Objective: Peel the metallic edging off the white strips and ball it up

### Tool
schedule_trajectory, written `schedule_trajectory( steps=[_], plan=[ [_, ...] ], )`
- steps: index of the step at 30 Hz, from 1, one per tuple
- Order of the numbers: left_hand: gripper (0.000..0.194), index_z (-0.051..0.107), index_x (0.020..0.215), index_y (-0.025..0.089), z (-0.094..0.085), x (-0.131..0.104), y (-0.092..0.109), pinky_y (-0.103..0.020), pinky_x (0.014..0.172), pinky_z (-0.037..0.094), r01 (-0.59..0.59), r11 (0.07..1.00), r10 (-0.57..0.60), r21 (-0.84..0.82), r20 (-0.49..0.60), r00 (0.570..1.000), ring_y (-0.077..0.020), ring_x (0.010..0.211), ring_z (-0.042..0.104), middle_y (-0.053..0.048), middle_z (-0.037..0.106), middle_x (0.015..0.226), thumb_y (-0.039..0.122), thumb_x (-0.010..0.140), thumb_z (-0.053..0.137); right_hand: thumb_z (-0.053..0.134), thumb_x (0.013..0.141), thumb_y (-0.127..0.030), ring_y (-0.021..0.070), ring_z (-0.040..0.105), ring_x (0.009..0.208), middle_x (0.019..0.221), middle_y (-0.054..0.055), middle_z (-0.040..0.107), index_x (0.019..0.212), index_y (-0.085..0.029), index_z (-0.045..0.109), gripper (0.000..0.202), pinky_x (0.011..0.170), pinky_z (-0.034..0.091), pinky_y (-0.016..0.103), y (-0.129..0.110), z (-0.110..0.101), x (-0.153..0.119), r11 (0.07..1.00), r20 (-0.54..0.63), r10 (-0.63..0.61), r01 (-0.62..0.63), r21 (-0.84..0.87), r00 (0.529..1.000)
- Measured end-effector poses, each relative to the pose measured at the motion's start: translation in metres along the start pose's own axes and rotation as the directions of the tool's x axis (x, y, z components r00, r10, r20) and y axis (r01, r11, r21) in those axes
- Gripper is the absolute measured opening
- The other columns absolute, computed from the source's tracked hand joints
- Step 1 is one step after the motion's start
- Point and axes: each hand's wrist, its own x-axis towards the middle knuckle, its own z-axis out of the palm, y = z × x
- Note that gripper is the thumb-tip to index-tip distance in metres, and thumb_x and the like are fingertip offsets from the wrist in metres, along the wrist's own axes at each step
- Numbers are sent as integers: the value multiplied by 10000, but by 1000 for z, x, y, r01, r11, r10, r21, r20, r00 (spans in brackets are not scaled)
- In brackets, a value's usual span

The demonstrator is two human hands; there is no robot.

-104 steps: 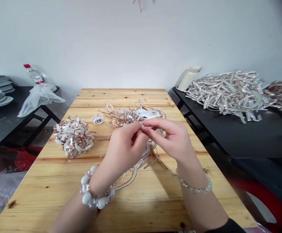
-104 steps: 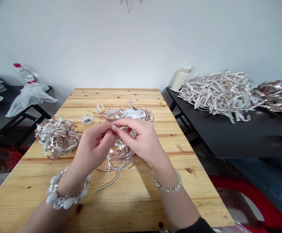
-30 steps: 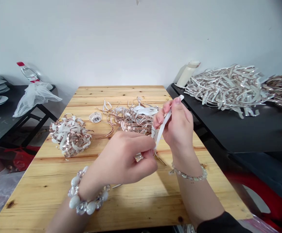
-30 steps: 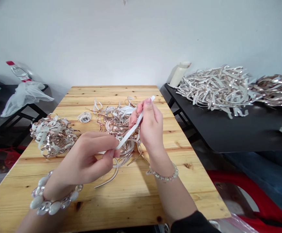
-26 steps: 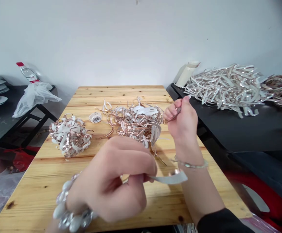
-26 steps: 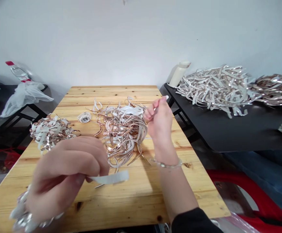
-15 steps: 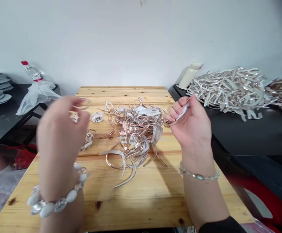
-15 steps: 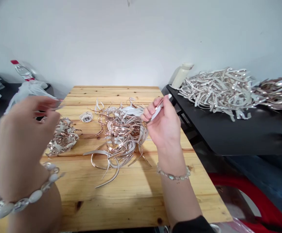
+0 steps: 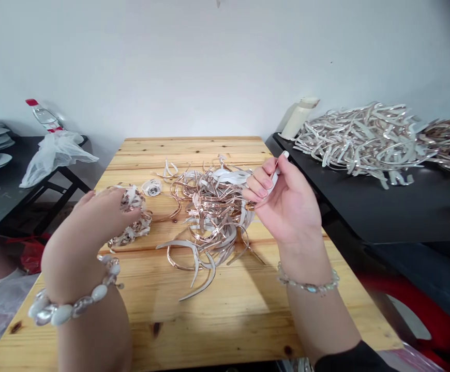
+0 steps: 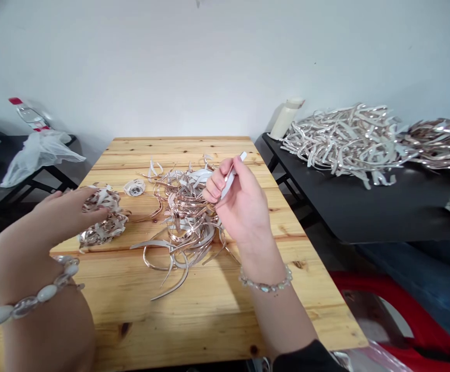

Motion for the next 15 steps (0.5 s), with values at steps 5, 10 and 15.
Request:
schedule_trajectory(
  steps=[5,10,15],
  plan=[
    [443,562,1150,56,13,2,41,-648,1097,124,59,970,-40,238,-84,996,-442,1359,298,-273,457,1383,396,879,477,440,929,-444,93,328,405,476,-62,330,624,-229,448,374,408,340,222,3,20,-17,991,229,-111,88,105,967],
    [280,648,1011,190,41,7,75,-507,1099,296,-206,953,236,-222,120,964,-235,1085,597,-78,691,1105,343,927,429,377,952,-456,112,406,450,497,-31,427,658,-230,531,401,459,370,260,15,32,-41,976,495,-218,195,100,841],
    [359,660,996,176,46,3,88,-292,822,500,-124,716,355,-687,205,912,-175,929,639,-63,707,992,436,946,418,399,937,-447,116,412,494,551,-15,446,646,-227,512,382,488,367,273,20,31,-52,954,648,-235,299,12,724]
  ],
)
